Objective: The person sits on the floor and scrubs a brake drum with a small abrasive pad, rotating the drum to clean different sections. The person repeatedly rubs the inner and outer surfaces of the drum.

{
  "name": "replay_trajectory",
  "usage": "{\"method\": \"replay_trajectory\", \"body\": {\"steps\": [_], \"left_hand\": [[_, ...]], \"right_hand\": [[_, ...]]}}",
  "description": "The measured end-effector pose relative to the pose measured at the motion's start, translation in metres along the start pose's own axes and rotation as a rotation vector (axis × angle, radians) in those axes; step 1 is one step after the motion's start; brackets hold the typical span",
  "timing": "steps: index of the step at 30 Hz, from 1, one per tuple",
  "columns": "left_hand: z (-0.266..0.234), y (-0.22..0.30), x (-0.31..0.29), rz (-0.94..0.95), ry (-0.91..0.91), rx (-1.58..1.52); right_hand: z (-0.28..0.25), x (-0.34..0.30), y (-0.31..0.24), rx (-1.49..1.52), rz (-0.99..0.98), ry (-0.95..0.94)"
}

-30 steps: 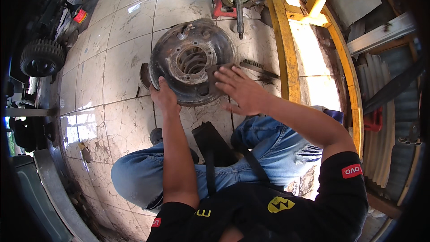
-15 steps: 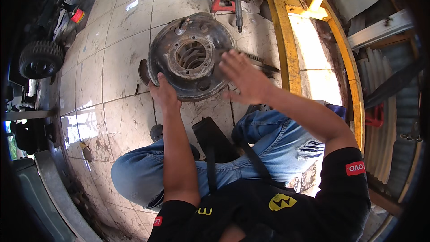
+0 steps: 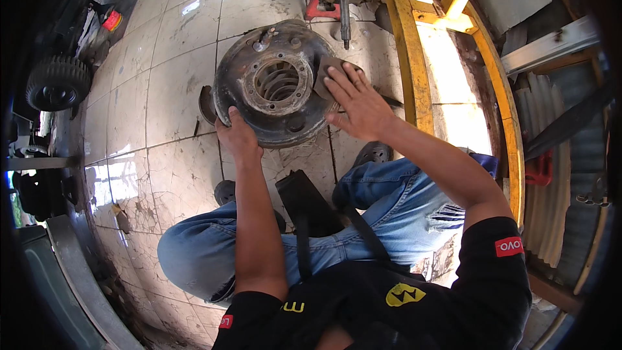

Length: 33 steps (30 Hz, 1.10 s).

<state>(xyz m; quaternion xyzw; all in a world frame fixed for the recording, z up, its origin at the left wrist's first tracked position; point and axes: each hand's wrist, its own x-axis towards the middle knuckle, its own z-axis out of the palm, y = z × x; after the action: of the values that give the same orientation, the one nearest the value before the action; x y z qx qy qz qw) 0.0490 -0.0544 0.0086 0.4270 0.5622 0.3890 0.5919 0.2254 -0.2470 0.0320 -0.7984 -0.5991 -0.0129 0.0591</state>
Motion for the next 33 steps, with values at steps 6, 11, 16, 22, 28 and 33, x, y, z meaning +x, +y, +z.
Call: {"method": "replay_trajectory", "body": {"steps": [6, 11, 16, 22, 28, 33], "left_hand": [[0.0, 0.003, -0.003, -0.028, -0.038, -0.107], [0.0, -0.011, 0.004, 0.011, -0.021, -0.094], [0.002, -0.011, 0.001, 0.055, -0.029, 0.015], [0.001, -0.013, 0.001, 0.036, -0.003, -0.15], [0.004, -0.014, 0.0, 0.045, 0.039, -0.157], [0.013, -0.013, -0.005, 0.039, 0.085, -0.113]], "right_hand": [[0.004, -0.004, -0.011, 0.078, -0.166, -0.104], [0.004, -0.019, -0.038, 0.04, -0.255, -0.082], [0.007, -0.003, 0.008, -0.047, -0.039, 0.042], [-0.002, -0.006, -0.006, 0.045, -0.211, -0.121], [-0.01, -0.015, -0.041, 0.109, -0.443, -0.311], [-0.011, -0.009, -0.033, -0.05, -0.187, -0.158]]}}
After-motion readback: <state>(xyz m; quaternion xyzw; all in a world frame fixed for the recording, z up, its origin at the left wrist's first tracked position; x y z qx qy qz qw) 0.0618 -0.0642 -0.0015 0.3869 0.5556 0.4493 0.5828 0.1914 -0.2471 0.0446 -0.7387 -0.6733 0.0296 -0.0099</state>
